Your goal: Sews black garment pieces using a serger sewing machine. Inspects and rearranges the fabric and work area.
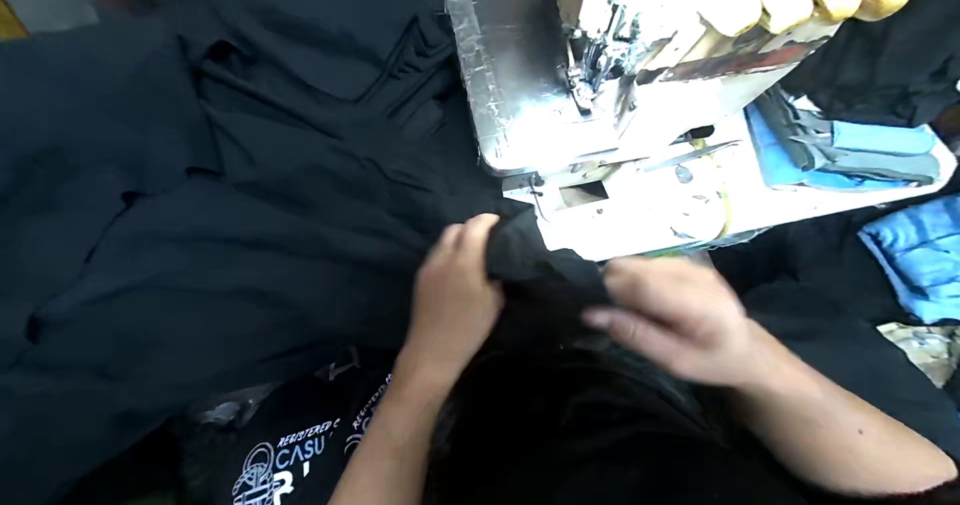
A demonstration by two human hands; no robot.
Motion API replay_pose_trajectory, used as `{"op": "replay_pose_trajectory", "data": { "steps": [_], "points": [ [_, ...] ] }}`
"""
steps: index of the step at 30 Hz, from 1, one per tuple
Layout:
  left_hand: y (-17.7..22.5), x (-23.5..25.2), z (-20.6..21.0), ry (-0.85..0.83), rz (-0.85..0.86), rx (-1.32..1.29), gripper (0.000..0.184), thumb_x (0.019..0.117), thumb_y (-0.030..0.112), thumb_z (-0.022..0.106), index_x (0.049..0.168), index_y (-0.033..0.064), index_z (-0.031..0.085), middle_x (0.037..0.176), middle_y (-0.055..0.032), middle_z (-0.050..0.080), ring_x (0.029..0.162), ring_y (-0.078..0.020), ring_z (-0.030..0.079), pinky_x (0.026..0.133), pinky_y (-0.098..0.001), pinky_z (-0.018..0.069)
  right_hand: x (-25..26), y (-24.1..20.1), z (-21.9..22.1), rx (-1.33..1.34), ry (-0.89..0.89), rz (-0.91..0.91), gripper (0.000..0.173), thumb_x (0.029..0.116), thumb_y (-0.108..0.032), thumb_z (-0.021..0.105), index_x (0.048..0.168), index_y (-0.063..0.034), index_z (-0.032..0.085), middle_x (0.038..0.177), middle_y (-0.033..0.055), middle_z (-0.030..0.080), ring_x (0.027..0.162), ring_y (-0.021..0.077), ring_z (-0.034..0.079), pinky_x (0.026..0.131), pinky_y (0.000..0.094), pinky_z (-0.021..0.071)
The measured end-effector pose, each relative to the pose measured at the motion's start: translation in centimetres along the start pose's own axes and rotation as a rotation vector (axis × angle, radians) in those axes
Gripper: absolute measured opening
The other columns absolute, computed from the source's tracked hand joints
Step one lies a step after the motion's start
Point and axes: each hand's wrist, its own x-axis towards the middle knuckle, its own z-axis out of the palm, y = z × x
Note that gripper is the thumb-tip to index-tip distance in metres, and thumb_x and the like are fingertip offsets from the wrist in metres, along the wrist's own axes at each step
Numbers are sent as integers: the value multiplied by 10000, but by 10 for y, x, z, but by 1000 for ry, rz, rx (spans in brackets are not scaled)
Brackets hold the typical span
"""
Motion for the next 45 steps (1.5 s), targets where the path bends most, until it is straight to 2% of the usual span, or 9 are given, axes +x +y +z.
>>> {"op": "replay_pose_trajectory", "data": {
  "steps": [3,7,10,13,17,23,27,39,45],
  "points": [
    [-22,-11,-65,216,179,-123,179,970,55,583,1028,81,751,1154,-36,726,1137,-154,676,1007,-354,554,-9,23,-18,-103,238,390,137,922,-61,582,986,-21,697,845,-52,677,751,-102,592,705,88,508],
    [3,-11,-113,311,356,-7,137,933,257,639,900,125,661,826,70,666,787,31,621,709,-161,516,-17,7,-1,529,195,673,261,919,-13,520,1092,-134,674,855,-166,681,771,-98,613,713,114,524],
    [32,50,-116,347,411,387,352,929,337,599,956,-8,663,849,-167,677,763,-203,621,682,-383,460,-22,3,13,820,218,817,259,919,-19,489,906,-189,685,825,-163,665,748,-90,595,687,109,497],
    [69,119,-70,56,189,564,229,878,90,667,1056,-50,704,1145,-351,593,1050,-548,592,790,-688,462,-38,22,23,751,229,985,202,925,-26,507,875,-128,673,807,-107,665,753,-45,610,714,160,512],
    [67,161,0,-200,46,557,184,923,56,613,1076,-16,686,1105,-250,646,1072,-449,639,826,-622,499,-45,33,13,535,70,923,132,924,-117,577,966,-55,686,909,-65,636,826,-69,579,760,130,486],
    [48,145,5,-84,160,322,189,872,71,634,1026,-6,712,1008,-190,638,1019,-358,619,857,-528,483,-5,59,16,426,246,625,426,910,-186,688,1268,36,620,1073,56,691,916,26,653,824,207,552],
    [42,140,14,8,160,325,190,837,102,653,992,5,709,1022,-201,619,1061,-394,573,881,-550,433,5,61,28,467,246,599,147,1012,-119,578,904,-46,645,611,-72,534,499,-39,470,489,135,411],
    [48,201,24,24,-49,398,389,921,205,628,1249,-3,657,1325,-291,545,1297,-455,478,1031,-597,387,32,68,1,24,455,542,277,981,-139,570,707,-97,575,603,-62,479,517,-37,420,473,139,329],
    [19,224,29,50,194,296,547,925,214,665,1388,-36,516,1379,-307,550,1331,-476,497,1109,-650,358,45,82,-8,49,521,601,321,954,-161,613,663,-93,496,554,-11,445,473,72,441,430,245,354]
  ]
}}
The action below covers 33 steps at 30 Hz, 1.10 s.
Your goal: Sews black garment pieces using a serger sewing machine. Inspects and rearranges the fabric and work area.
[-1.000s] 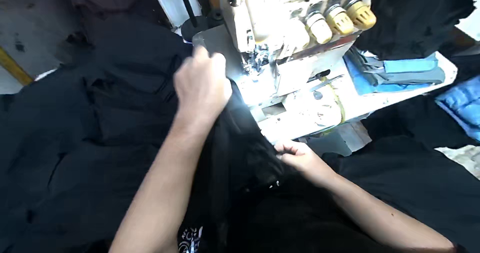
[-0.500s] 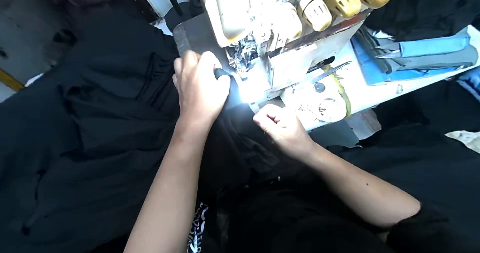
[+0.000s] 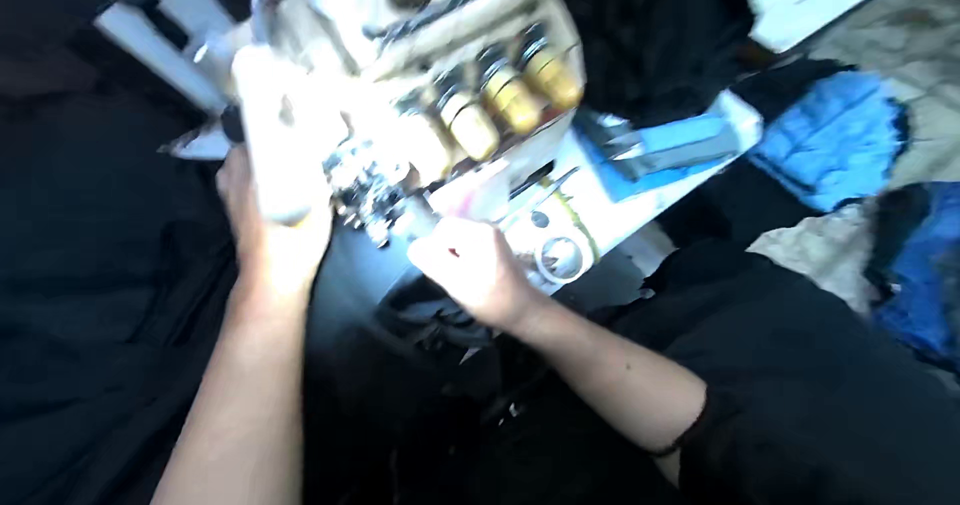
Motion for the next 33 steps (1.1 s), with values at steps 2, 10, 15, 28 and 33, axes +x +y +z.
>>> {"op": "replay_pose_trajectory", "data": {
  "steps": [2,10,15,28,33],
  "points": [
    [0,0,2,21,8,-48,509,930,154,638,1373,-60,508,1322,-346,567,1264,-519,537,1025,-710,398,-2,2,-22,8,-55,29,264,961,-170,639,740,-52,556,619,11,492,556,84,486,516,254,404],
    [-22,-4,21,79,-57,-184,605,879,289,620,1374,-42,513,1315,-309,575,1259,-449,542,1021,-656,409,83,33,-210,-554,382,5,325,1055,-199,501,1119,74,664,1043,220,686,957,266,671,871,450,535],
    [-30,-6,27,100,-113,-222,554,896,314,628,1335,-15,553,1225,-256,623,1136,-372,611,956,-603,465,184,34,-261,-847,327,93,366,1051,-235,511,1227,50,658,1287,275,620,1277,434,540,1087,574,389],
    [6,-6,9,87,-322,-206,372,1045,222,539,1357,20,551,1284,-234,604,1223,-371,567,1006,-580,454,230,40,-258,-771,271,272,430,956,-191,692,1289,55,576,1256,303,614,1226,474,563,1011,684,395],
    [9,-6,6,38,-241,-69,290,1018,126,597,1239,-58,631,1284,-282,591,1250,-460,536,1035,-621,421,232,31,-258,-941,187,294,369,1070,-256,499,1167,57,669,1250,318,627,1263,497,545,1009,715,368]
  ]
}}
